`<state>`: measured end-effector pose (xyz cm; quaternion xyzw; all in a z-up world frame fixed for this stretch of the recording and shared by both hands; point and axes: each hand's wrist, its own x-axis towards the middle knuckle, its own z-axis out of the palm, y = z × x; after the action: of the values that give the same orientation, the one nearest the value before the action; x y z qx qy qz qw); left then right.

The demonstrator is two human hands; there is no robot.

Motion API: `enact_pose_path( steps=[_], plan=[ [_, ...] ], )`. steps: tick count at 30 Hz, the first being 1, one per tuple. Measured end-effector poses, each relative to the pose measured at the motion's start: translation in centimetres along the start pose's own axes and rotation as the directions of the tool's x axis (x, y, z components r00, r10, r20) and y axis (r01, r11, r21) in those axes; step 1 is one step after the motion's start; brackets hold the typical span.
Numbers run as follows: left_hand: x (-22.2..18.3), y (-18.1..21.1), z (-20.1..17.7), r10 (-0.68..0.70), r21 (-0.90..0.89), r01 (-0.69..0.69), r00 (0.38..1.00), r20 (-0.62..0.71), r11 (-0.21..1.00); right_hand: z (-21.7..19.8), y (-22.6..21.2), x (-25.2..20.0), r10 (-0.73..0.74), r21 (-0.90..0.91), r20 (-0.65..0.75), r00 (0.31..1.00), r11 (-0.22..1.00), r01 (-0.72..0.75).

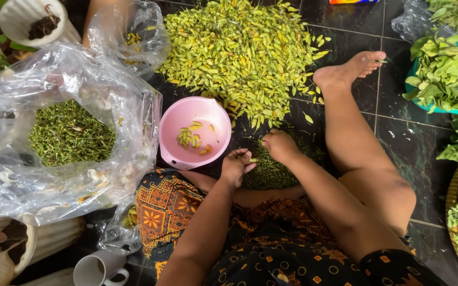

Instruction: Picking small yellow flower buds from a pile on the floor and placing them into a pink bowl.

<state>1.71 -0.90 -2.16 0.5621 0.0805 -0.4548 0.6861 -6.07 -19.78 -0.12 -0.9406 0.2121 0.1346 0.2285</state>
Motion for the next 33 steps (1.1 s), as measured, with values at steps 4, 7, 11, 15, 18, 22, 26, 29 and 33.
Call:
enact_pose_path(
  steps=[4, 7, 11, 15, 18, 22, 26, 29, 33],
  plan=[
    [-0.5, 1.0, 0.1, -0.059, -0.074, 0.060, 0.998, 0.019, 0.995, 1.6, -0.6, 1.3, -0.009, -0.026, -0.093, 0.996, 1.000, 0.006],
    [-0.3, 1.4, 0.0, -0.117, -0.101, 0.118, 0.993, 0.018, 0.988, 1.2, -0.8, 1.4, 0.056, 0.075, -0.106, 0.993, 0.996, -0.048],
    [0.0, 1.4, 0.1, -0.146, -0.091, 0.143, 0.989, -0.023, 0.985, 1.7, -0.1, 0.9, 0.212, 0.447, -0.043, 0.976, 0.878, -0.171],
    [1.9, -0.7, -0.1, -0.133, 0.040, 0.133, 0.991, -0.002, 0.990, 1.4, -2.6, -1.1, 0.067, 0.523, -0.023, 0.998, 0.851, -0.045],
    [2.7, -1.6, -0.9, -0.099, 0.107, 0.103, 0.994, -0.042, 0.989, 0.0, -2.7, -2.1, -0.013, 0.541, 0.031, 0.999, 0.841, -0.005],
    [1.3, -0.5, -0.6, -0.019, 0.150, 0.026, 0.999, -0.051, 0.988, -2.1, 0.3, -1.4, 0.077, 0.313, -0.031, 0.997, 0.948, -0.064],
    [-0.8, 1.6, 0.6, -0.067, 0.027, 0.068, 0.997, -0.031, 0.997, -2.9, 7.2, 3.3, 0.373, -0.004, -0.170, 0.912, 0.925, -0.379],
    [-0.6, 1.7, 0.9, -0.090, -0.048, 0.091, 0.995, 0.031, 0.995, -1.1, 11.7, 4.6, 0.434, 0.044, -0.121, 0.893, 0.901, -0.432],
    [-0.1, 1.5, 0.6, -0.110, -0.074, 0.113, 0.993, 0.041, 0.991, -0.6, 11.3, 3.8, 0.348, -0.123, -0.159, 0.924, 0.921, -0.368]
  ],
)
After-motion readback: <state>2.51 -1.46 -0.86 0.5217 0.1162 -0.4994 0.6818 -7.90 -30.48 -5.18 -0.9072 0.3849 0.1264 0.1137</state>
